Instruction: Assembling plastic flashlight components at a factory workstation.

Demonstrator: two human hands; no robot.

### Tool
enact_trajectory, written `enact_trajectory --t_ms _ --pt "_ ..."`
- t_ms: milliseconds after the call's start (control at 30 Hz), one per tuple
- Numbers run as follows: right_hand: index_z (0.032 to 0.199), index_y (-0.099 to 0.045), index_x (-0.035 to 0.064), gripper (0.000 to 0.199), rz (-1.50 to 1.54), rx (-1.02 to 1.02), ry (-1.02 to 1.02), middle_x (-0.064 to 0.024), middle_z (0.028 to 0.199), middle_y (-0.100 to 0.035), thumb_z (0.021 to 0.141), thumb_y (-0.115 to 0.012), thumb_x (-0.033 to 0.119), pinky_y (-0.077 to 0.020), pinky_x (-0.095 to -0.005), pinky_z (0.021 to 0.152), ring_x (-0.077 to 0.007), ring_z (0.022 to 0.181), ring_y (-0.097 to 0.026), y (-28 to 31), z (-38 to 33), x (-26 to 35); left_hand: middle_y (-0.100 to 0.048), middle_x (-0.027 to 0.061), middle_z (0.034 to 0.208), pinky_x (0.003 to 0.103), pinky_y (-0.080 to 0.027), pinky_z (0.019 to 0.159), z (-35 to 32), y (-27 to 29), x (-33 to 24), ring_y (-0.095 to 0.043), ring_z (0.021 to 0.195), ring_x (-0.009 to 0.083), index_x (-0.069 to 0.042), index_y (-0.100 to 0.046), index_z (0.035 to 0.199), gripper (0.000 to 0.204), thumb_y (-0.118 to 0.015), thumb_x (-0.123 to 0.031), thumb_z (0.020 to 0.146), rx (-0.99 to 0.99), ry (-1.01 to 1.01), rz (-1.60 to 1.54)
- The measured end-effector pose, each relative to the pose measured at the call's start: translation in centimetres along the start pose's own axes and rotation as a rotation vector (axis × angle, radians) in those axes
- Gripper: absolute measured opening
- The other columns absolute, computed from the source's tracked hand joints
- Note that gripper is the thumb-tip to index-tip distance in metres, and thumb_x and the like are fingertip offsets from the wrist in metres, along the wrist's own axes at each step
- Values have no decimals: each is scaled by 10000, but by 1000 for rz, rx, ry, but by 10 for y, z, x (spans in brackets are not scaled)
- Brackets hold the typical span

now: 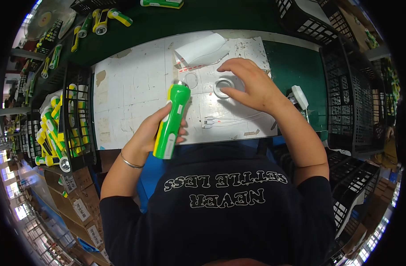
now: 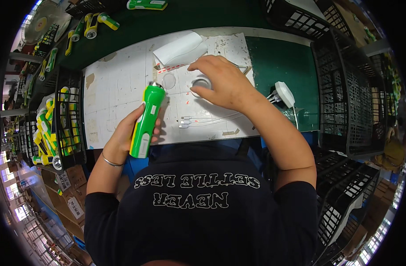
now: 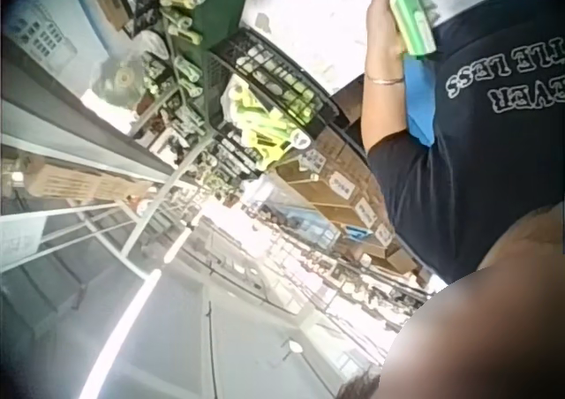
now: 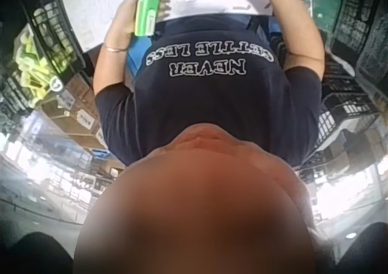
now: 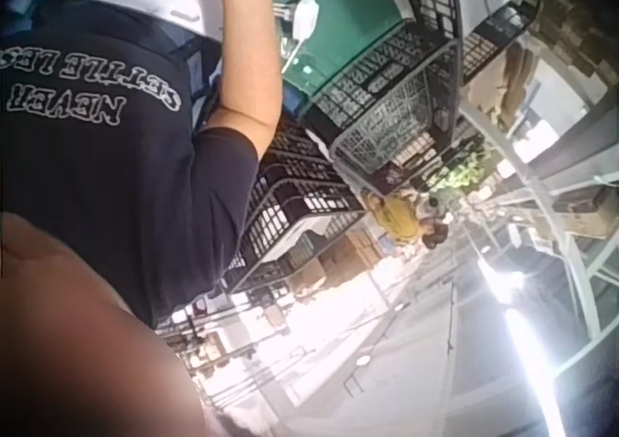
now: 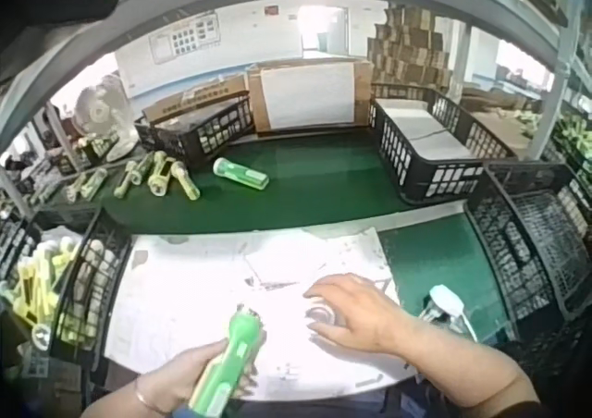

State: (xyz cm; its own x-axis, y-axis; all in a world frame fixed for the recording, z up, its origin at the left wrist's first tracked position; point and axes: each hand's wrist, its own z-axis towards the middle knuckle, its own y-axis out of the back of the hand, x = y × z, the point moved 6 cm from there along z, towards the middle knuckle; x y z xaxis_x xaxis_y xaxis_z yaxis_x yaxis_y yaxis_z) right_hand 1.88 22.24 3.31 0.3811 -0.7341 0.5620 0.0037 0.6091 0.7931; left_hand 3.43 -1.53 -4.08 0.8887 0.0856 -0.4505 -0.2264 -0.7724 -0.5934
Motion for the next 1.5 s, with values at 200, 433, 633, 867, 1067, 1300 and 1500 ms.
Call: enact_trajectory --t_ms 200,433,633,867,1067,1300,1500 --pt "1149 -537 88 488 297 20 47 -96 1085 -558 710 -701 221 -429 -320 815 -230 985 -527 3 -1 42 -556 122 1056 315 -451 855 -14 -49 -24 -579 940 214 -43 -354 1228 638 -729 -88 714 -133 -711 752" --pt "1280 -465 119 724 468 77 106 -72 1187 -520 624 -759 204 -424 -324 853 -206 1038 -511 13 2 73 -565 110 1069 331 -433 861 -10 -69 -33 -559 996 231 -44 -501 1080 527 -778 -156 646 -132 -937 996" --pt "1227 -524 114 634 412 14 135 -57 1109 -570 640 -754 187 -426 -303 835 -193 981 -533 15 4 77 -551 139 1109 344 -445 857 0 -74 -24 -553 1035 277 -53 -415 1159 634 -766 -127 636 -147 -922 1015" --pt "1209 -542 113 629 483 -25 129 -48 1093 -579 626 -763 196 -419 -316 843 -204 964 -522 19 10 74 -497 127 1187 339 -397 945 1 -79 -34 -499 1118 224 -32 -321 1269 669 -674 -137 710 196 -1013 683" --pt "1174 -577 116 627 364 5 218 -30 1066 -588 585 -781 186 -382 -351 905 -248 1021 -483 14 11 84 -486 122 1187 333 -374 970 5 -76 -30 -478 1129 213 -12 -296 1297 649 -585 -153 733 315 -849 499" --pt "1231 -528 119 678 327 -28 297 -104 1257 -469 601 -768 186 -342 -387 950 -304 1108 -429 9 8 92 -485 128 1179 346 -403 943 -5 -77 -38 -489 1115 213 -32 -289 1298 665 -596 -212 737 354 -882 423" --pt "1268 -481 107 673 319 25 288 -152 1343 -383 647 -722 206 -314 -413 979 -343 1167 -383 -8 11 90 -448 103 1174 335 -380 957 4 -66 -32 -468 1104 204 -50 -312 1273 649 -619 -217 726 331 -853 509"
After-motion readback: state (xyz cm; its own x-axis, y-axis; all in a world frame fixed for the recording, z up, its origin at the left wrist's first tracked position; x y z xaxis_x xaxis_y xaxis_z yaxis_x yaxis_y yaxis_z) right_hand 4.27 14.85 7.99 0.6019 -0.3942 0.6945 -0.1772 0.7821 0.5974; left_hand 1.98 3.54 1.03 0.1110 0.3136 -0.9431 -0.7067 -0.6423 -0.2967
